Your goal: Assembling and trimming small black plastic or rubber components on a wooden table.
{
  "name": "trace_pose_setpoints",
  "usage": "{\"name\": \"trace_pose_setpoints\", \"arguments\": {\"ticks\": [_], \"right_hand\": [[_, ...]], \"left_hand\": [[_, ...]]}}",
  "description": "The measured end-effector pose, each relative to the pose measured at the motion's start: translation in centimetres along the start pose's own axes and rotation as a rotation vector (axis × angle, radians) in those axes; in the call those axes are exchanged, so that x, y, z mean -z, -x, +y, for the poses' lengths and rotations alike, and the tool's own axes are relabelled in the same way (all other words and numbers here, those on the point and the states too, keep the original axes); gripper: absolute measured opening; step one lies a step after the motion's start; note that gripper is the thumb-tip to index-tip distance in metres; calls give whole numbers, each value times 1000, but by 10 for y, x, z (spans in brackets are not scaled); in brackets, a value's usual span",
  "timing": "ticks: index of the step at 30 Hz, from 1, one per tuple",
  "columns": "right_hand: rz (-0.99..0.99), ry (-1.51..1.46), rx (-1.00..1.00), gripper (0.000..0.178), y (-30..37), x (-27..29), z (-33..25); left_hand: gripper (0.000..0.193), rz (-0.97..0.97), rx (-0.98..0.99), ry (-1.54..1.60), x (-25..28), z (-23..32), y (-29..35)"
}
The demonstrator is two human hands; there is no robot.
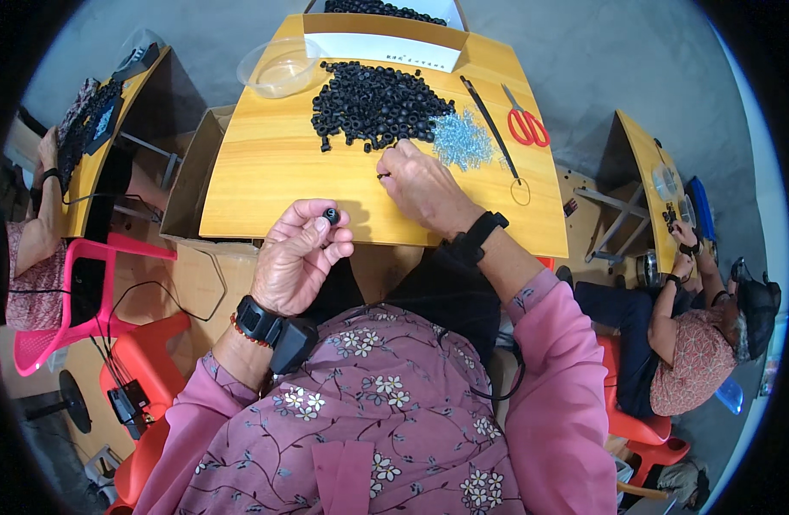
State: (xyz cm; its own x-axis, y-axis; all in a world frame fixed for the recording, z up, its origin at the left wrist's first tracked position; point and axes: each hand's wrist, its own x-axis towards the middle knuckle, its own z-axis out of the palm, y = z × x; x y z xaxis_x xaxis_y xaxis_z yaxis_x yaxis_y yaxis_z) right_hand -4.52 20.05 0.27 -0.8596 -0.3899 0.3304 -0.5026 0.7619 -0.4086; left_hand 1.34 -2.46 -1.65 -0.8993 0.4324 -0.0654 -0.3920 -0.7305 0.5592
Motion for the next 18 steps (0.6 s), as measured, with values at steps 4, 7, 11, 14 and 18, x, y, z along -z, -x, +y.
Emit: {"name": "trace_pose_setpoints", "arguments": {"ticks": [4, 7, 11, 14, 18], "right_hand": [[9, -150, -53, 10, 2, 8, -4], [-53, -498, -190, 10, 5, 27, -34], [-100, -843, -210, 9, 12, 40, -68], [-78, -806, -200, 13, 16, 37, -71], [-50, -788, -195, 16, 17, 33, -71]], "left_hand": [[17, -31, -18, -24, -3, 0, 0], [17, -33, -26, -31, -1, -2, 2], [17, -76, -31, -29, 0, -2, 1], [17, -56, -34, -69, -8, 1, 2], [17, -76, -24, -67, -8, 1, 2]]}}
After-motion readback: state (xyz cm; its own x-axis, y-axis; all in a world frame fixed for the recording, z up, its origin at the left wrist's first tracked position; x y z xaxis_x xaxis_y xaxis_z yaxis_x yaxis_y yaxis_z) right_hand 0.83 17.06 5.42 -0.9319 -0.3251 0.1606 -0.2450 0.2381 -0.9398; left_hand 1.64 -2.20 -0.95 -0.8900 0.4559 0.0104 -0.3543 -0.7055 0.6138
